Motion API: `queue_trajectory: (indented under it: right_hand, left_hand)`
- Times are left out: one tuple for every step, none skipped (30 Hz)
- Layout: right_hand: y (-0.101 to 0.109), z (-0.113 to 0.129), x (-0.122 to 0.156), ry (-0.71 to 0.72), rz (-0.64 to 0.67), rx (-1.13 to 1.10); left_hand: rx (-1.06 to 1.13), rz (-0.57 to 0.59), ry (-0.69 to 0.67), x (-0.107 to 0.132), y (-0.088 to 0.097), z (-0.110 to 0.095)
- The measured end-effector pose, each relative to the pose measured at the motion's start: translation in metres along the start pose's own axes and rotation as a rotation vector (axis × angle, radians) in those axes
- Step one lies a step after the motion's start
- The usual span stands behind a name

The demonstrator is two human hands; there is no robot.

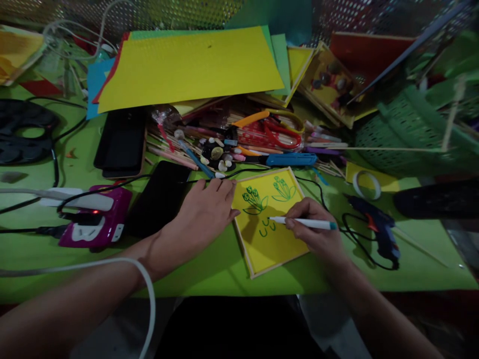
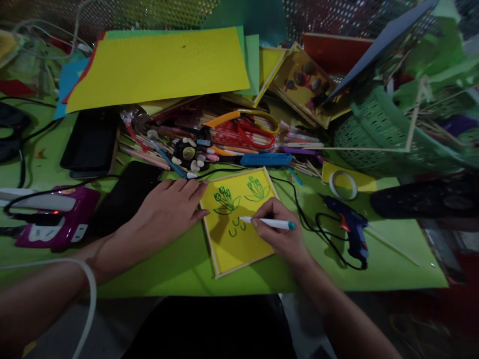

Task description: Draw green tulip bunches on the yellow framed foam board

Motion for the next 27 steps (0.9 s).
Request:
queue_trajectory:
  right_hand:
    - [-0.0003, 0.0005, -0.0003, -0.003, -0.002, 0.005]
    - [-0.0009, 0.0012, -0.0004, -0.006, -0.001, 0.010]
    - [-0.0014, 0.0022, -0.0005, -0.007, 0.000, 0.013]
    - [-0.0019, 0.0031, -0.0005, -0.007, 0.003, 0.015]
    - [-0.0023, 0.0041, -0.0004, -0.005, 0.004, 0.019]
    - [-0.0025, 0.0050, -0.0003, -0.001, 0.004, 0.023]
    - [-0.0024, 0.0059, -0.0002, 0.005, 0.003, 0.027]
    - [-0.0024, 0.0062, -0.0001, 0.009, 0.002, 0.031]
    - [-0.0025, 0.0060, -0.0001, 0.011, 0.003, 0.035]
    - [-0.0025, 0.0057, 0.0000, 0.013, 0.004, 0.036]
    - [-0.0026, 0.0053, 0.0001, 0.015, 0.005, 0.036]
    - [-0.0028, 0.0047, 0.0002, 0.015, 0.008, 0.037]
    - [-0.0030, 0.0042, 0.0003, 0.015, 0.009, 0.040]
    - [-0.0033, 0.0041, 0.0005, 0.017, 0.012, 0.045]
    - [-0.0037, 0.0042, 0.0006, 0.020, 0.014, 0.052]
    - [-0.0044, 0.0043, 0.0008, 0.019, 0.020, 0.060]
    - [-0.0048, 0.0047, 0.0009, 0.020, 0.022, 0.067]
    - [-0.0052, 0.0052, 0.0010, 0.021, 0.025, 0.074]
    - [-0.0053, 0.0057, 0.0010, 0.021, 0.025, 0.080]
    - [-0.0053, 0.0061, 0.0009, 0.020, 0.026, 0.086]
    - [-0.0050, 0.0066, 0.0008, 0.020, 0.024, 0.091]
    - [-0.0049, 0.0070, 0.0006, 0.021, 0.025, 0.094]
    - [-0.0046, 0.0071, 0.0005, 0.021, 0.025, 0.095]
    - [-0.0047, 0.0068, 0.0005, 0.017, 0.030, 0.094]
    - [-0.0049, 0.0063, 0.0005, 0.012, 0.034, 0.090]
    - [-0.0052, 0.0055, 0.0007, 0.004, 0.040, 0.087]
    - [-0.0053, 0.0048, 0.0009, -0.002, 0.042, 0.085]
  left_hand:
    - [0.003, 0.000, 0.002, 0.0000, 0.0000, 0.0002]
    - [0.004, -0.001, 0.005, 0.0001, 0.0002, 0.0005]
    - [0.004, -0.004, 0.006, 0.0001, 0.0008, 0.0006]
    - [0.003, -0.008, 0.006, 0.0000, 0.0013, 0.0007]
    - [0.003, -0.006, 0.004, 0.0000, 0.0016, 0.0007]
    - [0.003, -0.006, 0.001, -0.0001, 0.0019, 0.0005]
    - [0.004, -0.003, -0.001, -0.0002, 0.0020, 0.0004]
    - [0.006, -0.001, -0.002, -0.0003, 0.0021, 0.0005]
    - [0.008, 0.003, -0.001, -0.0005, 0.0018, 0.0006]
    - [0.009, 0.010, 0.002, -0.0005, 0.0011, 0.0009]
    - [0.011, 0.015, 0.005, -0.0006, 0.0005, 0.0011]
    - [0.012, 0.017, 0.007, -0.0006, 0.0001, 0.0013]
    - [0.012, 0.019, 0.008, -0.0006, -0.0003, 0.0013]
    - [0.011, 0.017, 0.007, -0.0006, -0.0003, 0.0012]
    - [0.011, 0.014, 0.006, -0.0005, -0.0003, 0.0010]
    - [0.012, 0.011, 0.005, -0.0005, 0.0000, 0.0008]
    - [0.013, 0.010, 0.005, -0.0005, 0.0001, 0.0006]
    - [0.014, 0.011, 0.003, -0.0006, 0.0001, 0.0004]
    - [0.016, 0.011, 0.003, -0.0007, 0.0001, 0.0003]
    - [0.018, 0.010, 0.004, -0.0008, 0.0003, 0.0002]
    - [0.021, 0.009, 0.004, -0.0009, 0.0006, 0.0002]
    - [0.023, 0.007, 0.006, -0.0010, 0.0010, 0.0004]
    - [0.024, 0.007, 0.008, -0.0010, 0.0013, 0.0006]
    - [0.023, 0.008, 0.010, -0.0010, 0.0016, 0.0009]
    - [0.020, 0.009, 0.010, -0.0009, 0.0020, 0.0010]
    - [0.015, 0.010, 0.009, -0.0009, 0.0023, 0.0010]
    - [0.012, 0.014, 0.008, -0.0008, 0.0024, 0.0011]
Point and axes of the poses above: each hand's wrist, its own x-axis away from the middle knuckle, its own y-axis out of the back of the hand, z = x × y, the point moved 9 cm from there along -x, towards the middle knuckle, and after that the axes turned 4 degrees about -z, right-handed, at the moved point
